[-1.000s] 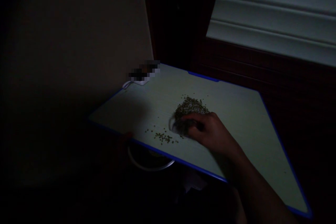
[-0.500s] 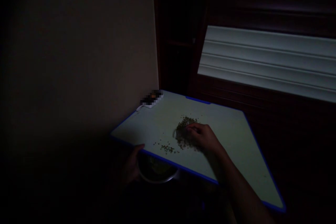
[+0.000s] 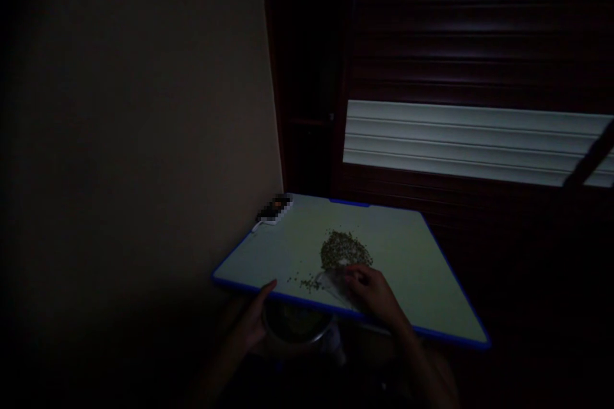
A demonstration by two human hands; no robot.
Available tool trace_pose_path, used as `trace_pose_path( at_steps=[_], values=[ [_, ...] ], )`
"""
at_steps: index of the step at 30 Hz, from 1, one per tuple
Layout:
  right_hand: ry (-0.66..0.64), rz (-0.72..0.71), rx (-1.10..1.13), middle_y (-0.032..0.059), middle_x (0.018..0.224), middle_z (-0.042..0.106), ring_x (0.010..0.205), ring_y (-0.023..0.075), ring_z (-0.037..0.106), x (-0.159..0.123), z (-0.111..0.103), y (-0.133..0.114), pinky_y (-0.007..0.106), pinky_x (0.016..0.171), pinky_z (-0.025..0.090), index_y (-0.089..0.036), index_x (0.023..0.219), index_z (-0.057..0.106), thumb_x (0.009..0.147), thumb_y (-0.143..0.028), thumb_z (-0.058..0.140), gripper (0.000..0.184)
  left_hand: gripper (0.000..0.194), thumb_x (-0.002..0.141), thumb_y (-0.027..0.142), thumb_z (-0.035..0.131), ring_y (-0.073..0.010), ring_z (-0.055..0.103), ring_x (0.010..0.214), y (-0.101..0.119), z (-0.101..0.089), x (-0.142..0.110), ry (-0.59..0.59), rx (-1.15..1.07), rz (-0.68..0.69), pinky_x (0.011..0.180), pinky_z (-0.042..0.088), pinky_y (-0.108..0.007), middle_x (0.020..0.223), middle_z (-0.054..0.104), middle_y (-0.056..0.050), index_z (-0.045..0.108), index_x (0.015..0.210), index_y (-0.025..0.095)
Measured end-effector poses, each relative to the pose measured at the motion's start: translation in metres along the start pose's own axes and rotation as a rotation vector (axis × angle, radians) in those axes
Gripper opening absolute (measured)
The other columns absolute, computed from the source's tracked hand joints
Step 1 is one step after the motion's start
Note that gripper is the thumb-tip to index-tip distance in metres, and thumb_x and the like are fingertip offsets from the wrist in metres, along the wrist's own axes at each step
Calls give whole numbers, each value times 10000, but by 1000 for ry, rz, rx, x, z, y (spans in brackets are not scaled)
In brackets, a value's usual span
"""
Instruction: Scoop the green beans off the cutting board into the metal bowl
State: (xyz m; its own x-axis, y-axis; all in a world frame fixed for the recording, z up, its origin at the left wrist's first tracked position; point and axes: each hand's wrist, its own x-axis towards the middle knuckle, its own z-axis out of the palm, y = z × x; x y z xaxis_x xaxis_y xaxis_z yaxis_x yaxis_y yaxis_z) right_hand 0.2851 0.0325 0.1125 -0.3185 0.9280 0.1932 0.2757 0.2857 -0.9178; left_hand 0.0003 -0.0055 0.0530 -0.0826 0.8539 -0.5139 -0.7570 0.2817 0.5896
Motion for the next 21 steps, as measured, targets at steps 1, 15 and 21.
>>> trace_pose_path(
  at_steps=[1,15,21],
  values=[
    [6,0,30,19,766,647,654,165,579,0,-1,1,256,573,437,-175,1009,651,824,-447,600,333,597,702,240,751,-285,637,1070,-1,-2,2,13,7,40,936,494,-418,1080,712,-124,553,1258,147],
    [6,35,146,59,858,704,651,196,666,-7,4,-7,310,557,530,-225,1333,401,898,-434,468,487,545,725,206,720,-268,586,1155,-1,-7,2,-34,124,103,996,454,-376,1169,679,-115,561,1245,157],
    [62,-8,-74,83,1041,708,908,240,657,-7,-2,-6,365,800,517,-177,1153,638,844,-352,538,369,537,751,229,694,-273,550,1201,-1,-4,-2,6,154,143,1032,414,-400,1215,657,-101,552,1267,176]
  ],
)
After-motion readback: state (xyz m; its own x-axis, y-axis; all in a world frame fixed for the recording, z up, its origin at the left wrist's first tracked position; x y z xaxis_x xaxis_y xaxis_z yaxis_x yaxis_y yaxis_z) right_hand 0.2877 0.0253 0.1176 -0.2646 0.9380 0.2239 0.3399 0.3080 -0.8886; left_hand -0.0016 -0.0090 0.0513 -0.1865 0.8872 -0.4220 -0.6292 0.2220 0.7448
